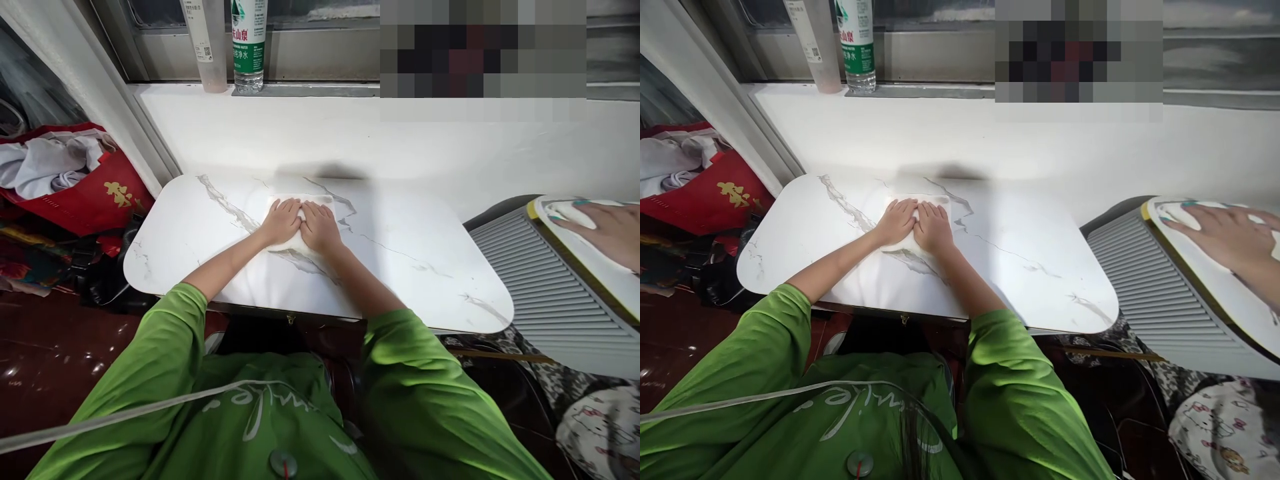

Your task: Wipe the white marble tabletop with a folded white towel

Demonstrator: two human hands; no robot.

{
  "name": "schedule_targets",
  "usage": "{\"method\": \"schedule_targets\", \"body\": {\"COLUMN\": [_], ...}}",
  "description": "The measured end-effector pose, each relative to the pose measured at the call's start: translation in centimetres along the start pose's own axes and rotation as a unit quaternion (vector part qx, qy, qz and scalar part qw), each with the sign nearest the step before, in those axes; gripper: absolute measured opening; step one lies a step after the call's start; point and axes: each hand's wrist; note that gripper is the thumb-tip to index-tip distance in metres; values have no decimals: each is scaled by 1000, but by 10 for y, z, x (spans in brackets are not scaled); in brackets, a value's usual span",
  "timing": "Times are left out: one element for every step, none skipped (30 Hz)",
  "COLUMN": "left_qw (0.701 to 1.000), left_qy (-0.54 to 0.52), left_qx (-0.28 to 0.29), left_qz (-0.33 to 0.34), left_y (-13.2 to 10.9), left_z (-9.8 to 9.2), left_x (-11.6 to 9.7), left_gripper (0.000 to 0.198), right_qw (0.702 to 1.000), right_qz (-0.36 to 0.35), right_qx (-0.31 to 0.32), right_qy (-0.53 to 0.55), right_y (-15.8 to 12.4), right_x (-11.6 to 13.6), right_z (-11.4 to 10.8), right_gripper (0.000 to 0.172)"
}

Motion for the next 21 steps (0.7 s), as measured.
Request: {"method": "schedule_targets", "body": {"left_qw": [1000, 1000, 1000, 1000, 1000, 1000, 1000, 1000, 1000, 1000, 999, 998, 997, 997, 996, 996, 996, 997, 997, 997, 998], "left_qy": [3, 5, 6, 7, 7, 8, 8, 10, 12, 15, 17, 19, 20, 20, 18, 15, 11, 7, 2, -3, -8], "left_qx": [-1, -2, -4, -5, -6, -7, -8, -9, -11, -13, -14, -13, -10, -6, 0, 6, 11, 17, 23, 29, 34], "left_qz": [0, -1, -2, -4, -5, -4, -1, 4, 13, 25, 40, 56, 69, 79, 85, 86, 84, 80, 73, 65, 56], "left_y": [-4, -9, -16, -24, -34, -44, -55, -66, -76, -85, -93, -99, -103, -105, -103, -100, -94, -85, -75, -62, -48], "left_z": [2, 4, 7, 10, 14, 18, 22, 26, 30, 33, 36, 37, 38, 38, 38, 37, 36, 35, 33, 31, 29], "left_x": [-4, -10, -17, -26, -35, -46, -57, -68, -79, -88, -96, -103, -107, -110, -111, -111, -109, -107, -104, -100, -95], "left_gripper": [47, 48, 49, 50, 50, 51, 52, 52, 52, 52, 53, 54, 55, 55, 55, 56, 56, 56, 57, 57, 57], "right_qw": [1000, 1000, 1000, 999, 998, 998, 997, 996, 996, 995, 995, 996, 996, 996, 997, 997, 997, 997, 997, 997, 998], "right_qz": [0, -2, -8, -17, -28, -40, -53, -64, -74, -82, -86, -86, -83, -79, -75, -74, -74, -74, -73, -70, -65], "right_qx": [6, 14, 23, 31, 35, 36, 33, 27, 19, 12, 5, -1, -4, -6, -5, -3, 0, 4, 9, 14, 20], "right_qy": [-4, -10, -16, -24, -31, -38, -44, -47, -48, -47, -44, -40, -36, -32, -28, -25, -21, -18, -16, -13, -11], "right_y": [-7, -15, -25, -37, -51, -67, -84, -101, -118, -133, -147, -157, -165, -169, -170, -168, -163, -155, -145, -133, -119], "right_x": [1, 2, 3, 3, 4, 4, 4, 4, 5, 5, 5, 6, 6, 5, 4, 2, -2, -7, -12, -19, -27], "right_z": [-2, -4, -6, -8, -10, -11, -12, -12, -12, -13, -13, -13, -14, -14, -15, -16, -17, -19, -20, -21, -23], "right_gripper": [56, 56, 56, 56, 57, 57, 57, 57, 57, 58, 59, 59, 60, 60, 60, 59, 58, 58, 57, 57, 57]}}
Point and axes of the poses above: each hand's wrist, its own y-axis towards the middle knuckle, its own z-axis out of the palm, x = y × z, and after that the axes turned 14 degrees about x, right-handed
